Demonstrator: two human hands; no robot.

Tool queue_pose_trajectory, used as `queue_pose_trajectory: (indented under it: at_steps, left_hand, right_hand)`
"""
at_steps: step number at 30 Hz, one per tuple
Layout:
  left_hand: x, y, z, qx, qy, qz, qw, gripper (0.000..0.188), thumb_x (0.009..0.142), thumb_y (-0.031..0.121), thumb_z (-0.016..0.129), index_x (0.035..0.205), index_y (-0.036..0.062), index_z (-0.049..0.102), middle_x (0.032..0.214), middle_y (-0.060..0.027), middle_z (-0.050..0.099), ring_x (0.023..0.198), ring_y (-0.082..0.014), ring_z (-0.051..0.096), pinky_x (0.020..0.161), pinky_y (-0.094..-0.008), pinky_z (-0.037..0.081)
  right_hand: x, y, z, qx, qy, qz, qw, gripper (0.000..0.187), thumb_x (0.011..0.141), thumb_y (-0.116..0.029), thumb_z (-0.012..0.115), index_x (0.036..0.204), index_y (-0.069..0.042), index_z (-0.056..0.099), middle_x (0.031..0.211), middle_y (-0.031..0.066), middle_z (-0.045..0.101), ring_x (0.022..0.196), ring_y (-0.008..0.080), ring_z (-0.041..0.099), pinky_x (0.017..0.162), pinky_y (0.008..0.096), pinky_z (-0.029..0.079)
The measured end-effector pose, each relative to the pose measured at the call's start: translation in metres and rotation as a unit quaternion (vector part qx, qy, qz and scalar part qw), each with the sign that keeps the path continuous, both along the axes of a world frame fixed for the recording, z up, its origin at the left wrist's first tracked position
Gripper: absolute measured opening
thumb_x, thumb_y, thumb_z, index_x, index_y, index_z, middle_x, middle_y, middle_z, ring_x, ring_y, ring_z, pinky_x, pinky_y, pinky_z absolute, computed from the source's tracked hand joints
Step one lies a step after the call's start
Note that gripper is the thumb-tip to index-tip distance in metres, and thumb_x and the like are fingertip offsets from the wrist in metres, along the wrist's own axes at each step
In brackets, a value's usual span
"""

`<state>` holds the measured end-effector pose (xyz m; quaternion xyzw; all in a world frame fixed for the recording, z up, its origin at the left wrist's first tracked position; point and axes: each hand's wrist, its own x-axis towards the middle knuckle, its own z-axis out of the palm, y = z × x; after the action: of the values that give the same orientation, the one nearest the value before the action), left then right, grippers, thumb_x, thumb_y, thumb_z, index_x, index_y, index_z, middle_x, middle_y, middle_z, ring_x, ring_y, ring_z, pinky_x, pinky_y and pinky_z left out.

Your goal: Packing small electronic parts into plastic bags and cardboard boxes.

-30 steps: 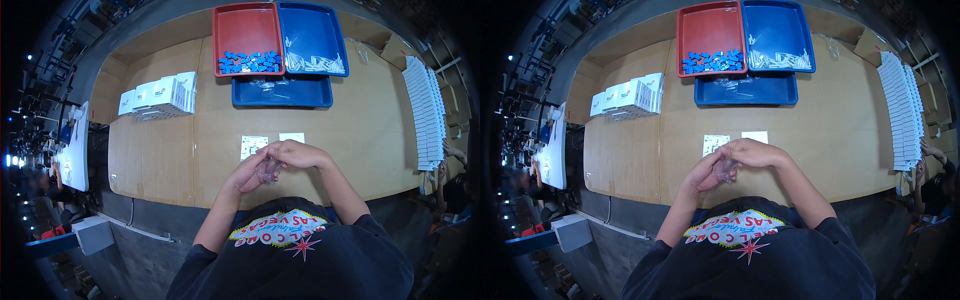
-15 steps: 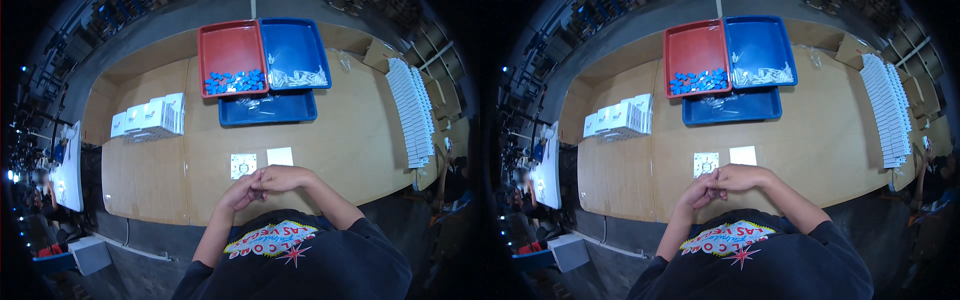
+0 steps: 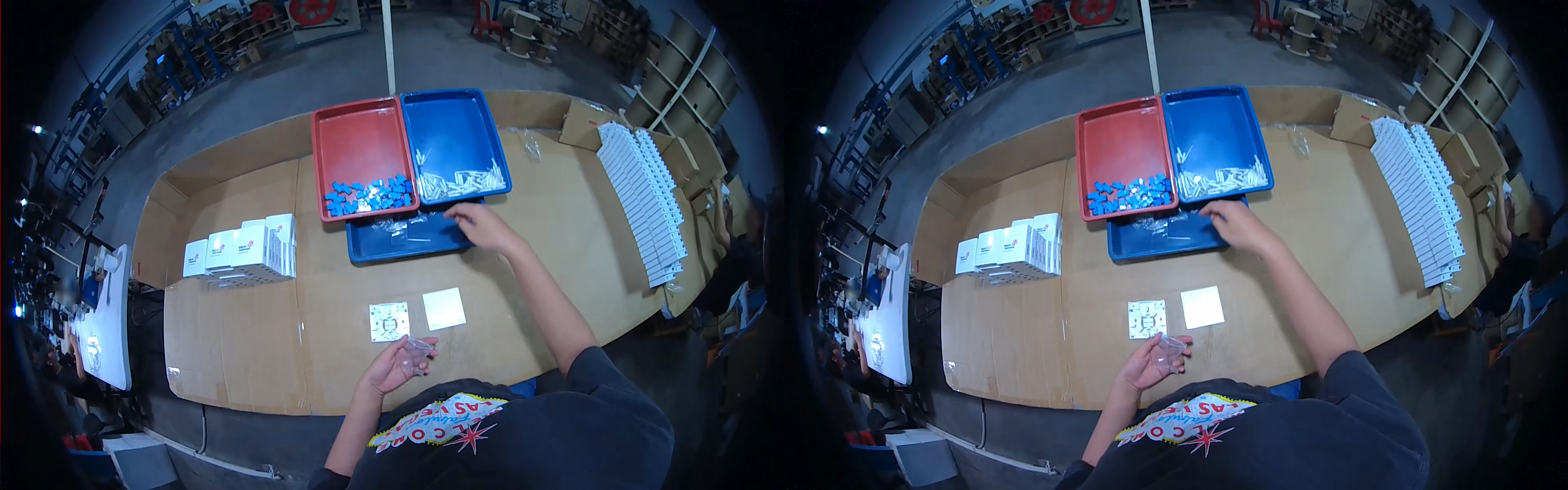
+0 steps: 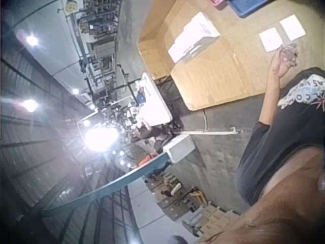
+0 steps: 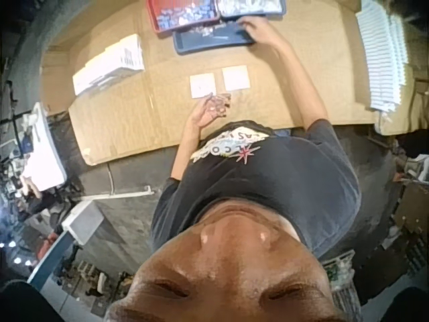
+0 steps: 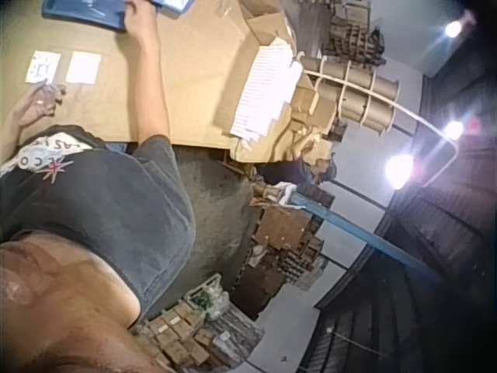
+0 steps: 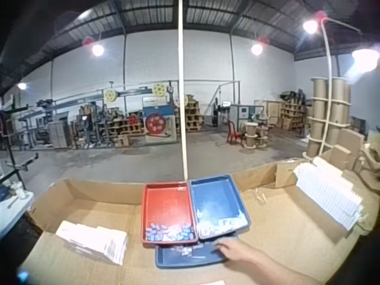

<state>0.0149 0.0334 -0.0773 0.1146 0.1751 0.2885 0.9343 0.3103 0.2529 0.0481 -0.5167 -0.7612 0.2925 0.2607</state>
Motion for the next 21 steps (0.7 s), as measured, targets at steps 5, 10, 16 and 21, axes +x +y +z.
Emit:
queue_pose_trajectory:
  at_steps: [5, 10, 16, 21]
  left_hand:
    - [0.003, -0.001, -0.016, -0.02, -0.048, -0.004, 0.999, 0.067, 0.111, 0.048, 0.038, 0.15, -0.0062, 0.045, 0.123, -0.0147, 0.068, 0.094, -0.0222, 0.065, 0.091, -0.0385, 0.054]
    - [0.002, -0.002, -0.017, -0.02, -0.042, -0.002, 0.999, 0.068, 0.11, 0.049, 0.041, 0.151, -0.0057, 0.043, 0.123, -0.0136, 0.067, 0.095, -0.0223, 0.064, 0.094, -0.041, 0.052]
    - [0.005, 0.003, -0.013, -0.014, -0.049, -0.003, 0.999, 0.068, 0.111, 0.049, 0.039, 0.152, -0.0047, 0.042, 0.124, -0.0138, 0.066, 0.094, -0.0203, 0.065, 0.095, -0.0392, 0.053]
    - [0.005, 0.004, -0.011, -0.013, -0.044, -0.007, 0.999, 0.068, 0.111, 0.05, 0.038, 0.153, -0.004, 0.042, 0.124, -0.0134, 0.065, 0.094, -0.0199, 0.064, 0.094, -0.0388, 0.052]
  right_hand:
    - [0.004, 0.078, -0.004, 0.118, -0.088, 0.009, 0.989, 0.023, 0.09, -0.001, 0.058, 0.104, -0.004, 0.075, 0.105, 0.0197, 0.075, 0.101, 0.0381, 0.07, 0.088, 0.045, 0.055]
    - [-0.011, 0.119, -0.015, 0.03, -0.291, 0.013, 0.956, 0.016, 0.081, -0.006, 0.066, 0.089, -0.007, 0.08, 0.102, 0.0232, 0.074, 0.102, 0.0401, 0.071, 0.088, 0.0493, 0.056]
    - [-0.009, 0.134, -0.027, 0.103, -0.263, 0.038, 0.959, 0.019, 0.084, -0.006, 0.066, 0.097, -0.008, 0.079, 0.106, 0.0202, 0.073, 0.105, 0.0381, 0.07, 0.091, 0.0489, 0.056]
    - [-0.016, 0.118, -0.02, 0.133, -0.266, 0.058, 0.953, 0.022, 0.083, -0.01, 0.072, 0.103, -0.013, 0.079, 0.108, 0.0154, 0.069, 0.109, 0.036, 0.068, 0.091, 0.048, 0.056]
